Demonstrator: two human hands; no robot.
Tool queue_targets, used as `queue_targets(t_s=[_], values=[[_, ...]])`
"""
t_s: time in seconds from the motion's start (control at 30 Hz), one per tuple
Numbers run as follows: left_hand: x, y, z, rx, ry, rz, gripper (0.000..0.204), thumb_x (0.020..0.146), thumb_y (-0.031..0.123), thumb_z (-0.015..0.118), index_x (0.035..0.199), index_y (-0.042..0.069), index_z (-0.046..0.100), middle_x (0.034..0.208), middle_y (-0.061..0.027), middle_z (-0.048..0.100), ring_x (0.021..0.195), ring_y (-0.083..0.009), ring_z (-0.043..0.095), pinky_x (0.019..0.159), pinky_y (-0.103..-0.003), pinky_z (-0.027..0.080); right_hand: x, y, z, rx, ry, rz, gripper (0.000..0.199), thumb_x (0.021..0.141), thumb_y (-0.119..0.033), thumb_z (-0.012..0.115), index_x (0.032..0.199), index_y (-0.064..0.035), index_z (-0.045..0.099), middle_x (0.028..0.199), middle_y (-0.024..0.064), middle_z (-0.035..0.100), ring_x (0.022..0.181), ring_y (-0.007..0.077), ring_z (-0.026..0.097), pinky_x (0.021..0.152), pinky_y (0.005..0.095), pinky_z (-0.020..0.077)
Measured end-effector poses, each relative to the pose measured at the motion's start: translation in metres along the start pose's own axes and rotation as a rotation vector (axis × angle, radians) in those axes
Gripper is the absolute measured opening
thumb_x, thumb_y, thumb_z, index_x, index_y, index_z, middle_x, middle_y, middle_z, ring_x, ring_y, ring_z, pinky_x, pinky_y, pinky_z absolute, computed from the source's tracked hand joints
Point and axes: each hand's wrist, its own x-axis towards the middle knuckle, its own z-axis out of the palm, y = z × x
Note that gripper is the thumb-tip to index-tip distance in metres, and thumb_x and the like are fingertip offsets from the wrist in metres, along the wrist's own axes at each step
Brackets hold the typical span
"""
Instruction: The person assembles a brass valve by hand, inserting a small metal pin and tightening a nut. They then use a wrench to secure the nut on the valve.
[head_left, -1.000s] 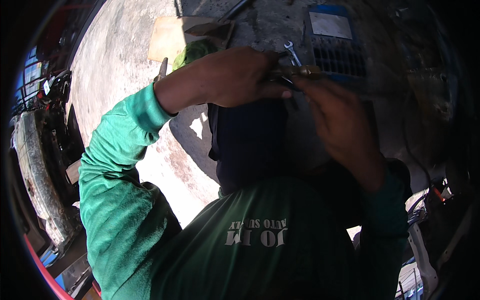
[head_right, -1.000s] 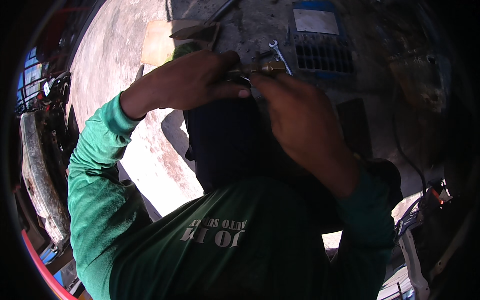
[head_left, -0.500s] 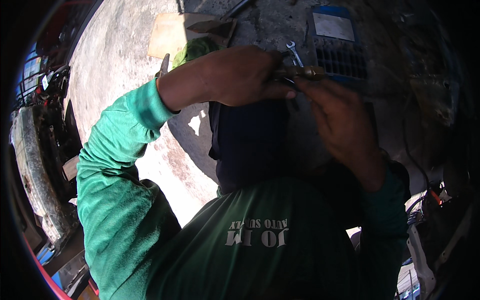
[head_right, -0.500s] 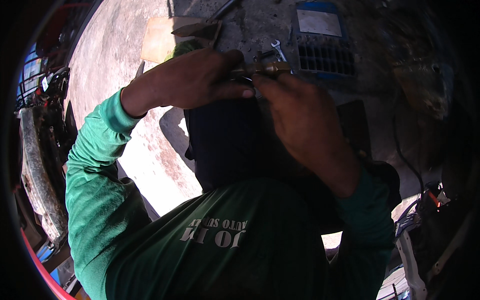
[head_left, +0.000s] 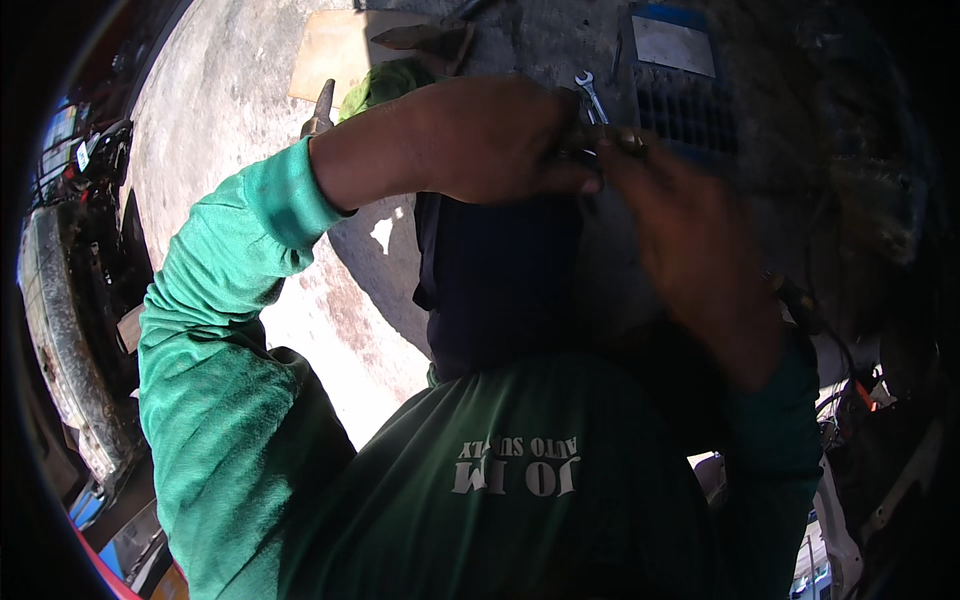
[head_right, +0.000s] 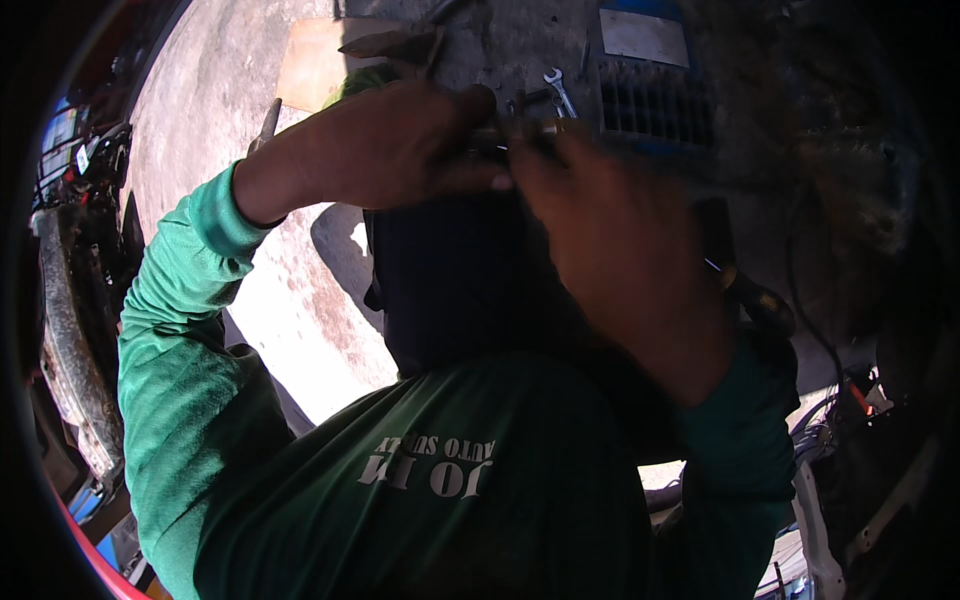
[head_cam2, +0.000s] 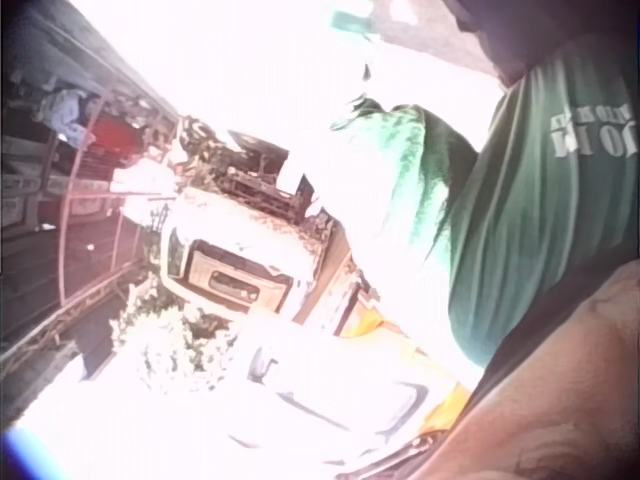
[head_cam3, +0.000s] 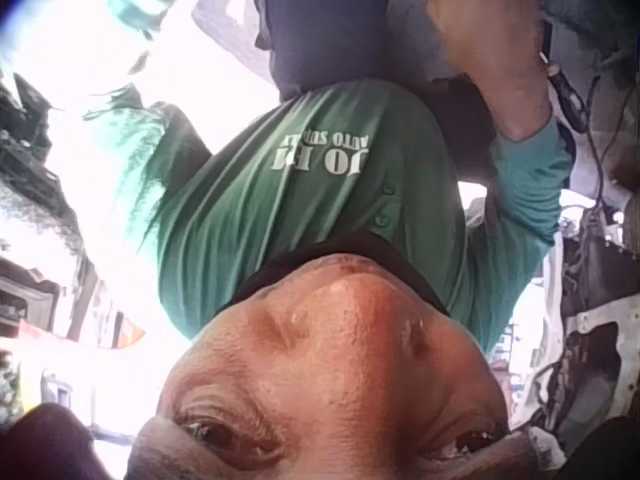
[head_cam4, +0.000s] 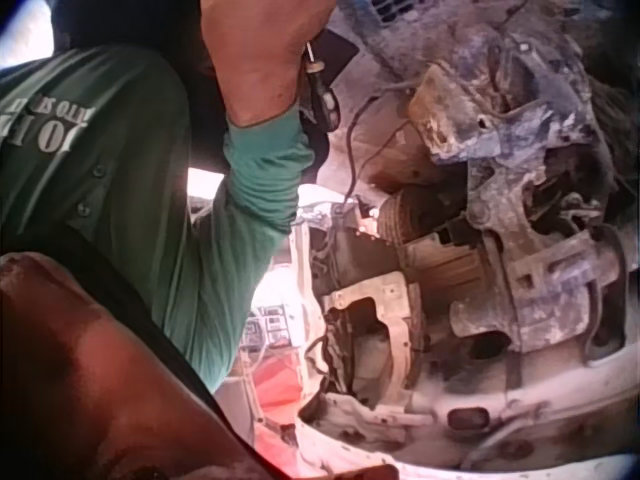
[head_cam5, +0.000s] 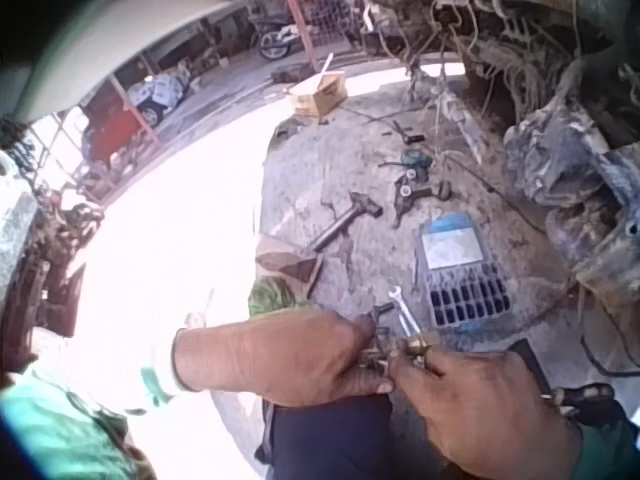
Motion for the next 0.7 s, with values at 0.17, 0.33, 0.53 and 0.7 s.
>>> queue_targets(t_s=[0.17, 0.33, 0.53, 0.7], values=[[0.005, -0.007, 0.004, 0.030, 0.015, 0.029, 0.051, 0.097, 0.044, 0.067, 0.110, -0.005, 0.061, 0.082, -0.0244, 0.070, 0.081, -0.0413, 0.071, 0.073, -0.047, 0.055, 0.008, -0.012, -0.009, -0.201, -0.098, -0.014, 0.027, 0.092, -0.007, 0.059, 0.117, -0.0041, 0.070, 0.101, 0.0140, 0.070, 0.080, 0.0278, 0.073, 0.068, 0.0374, 0.0580], [0.007, 0.000, -0.006, -0.006, -0.053, -0.048, 0.054, 0.098, 0.046, 0.066, 0.113, -0.005, 0.060, 0.081, -0.0249, 0.067, 0.081, -0.0400, 0.070, 0.073, -0.047, 0.052, 0.004, -0.002, 0.000, -0.059, -0.002, 0.032, 0.026, 0.092, -0.007, 0.059, 0.117, -0.0037, 0.069, 0.102, 0.0159, 0.069, 0.082, 0.0316, 0.073, 0.071, 0.0399, 0.0581], [0.005, -0.003, -0.007, -0.081, -0.068, -0.051, 0.057, 0.099, 0.050, 0.063, 0.114, -0.005, 0.058, 0.075, -0.0233, 0.061, 0.076, -0.0392, 0.065, 0.073, -0.048, 0.048, -0.008, 0.010, -0.003, 0.277, 0.128, 0.093, 0.030, 0.092, 0.000, 0.058, 0.121, -0.0035, 0.063, 0.097, 0.0194, 0.068, 0.085, 0.0421, 0.069, 0.074, 0.0487, 0.0561], [0.005, -0.004, -0.007, -0.081, -0.075, -0.054, 0.058, 0.099, 0.052, 0.062, 0.113, -0.004, 0.057, 0.073, -0.0238, 0.059, 0.075, -0.0388, 0.065, 0.072, -0.048, 0.048, -0.006, 0.001, -0.001, 0.281, 0.068, 0.131, 0.022, 0.091, 0.000, 0.060, 0.113, -0.0025, 0.061, 0.093, 0.0194, 0.068, 0.083, 0.0406, 0.070, 0.071, 0.0492, 0.0557]])
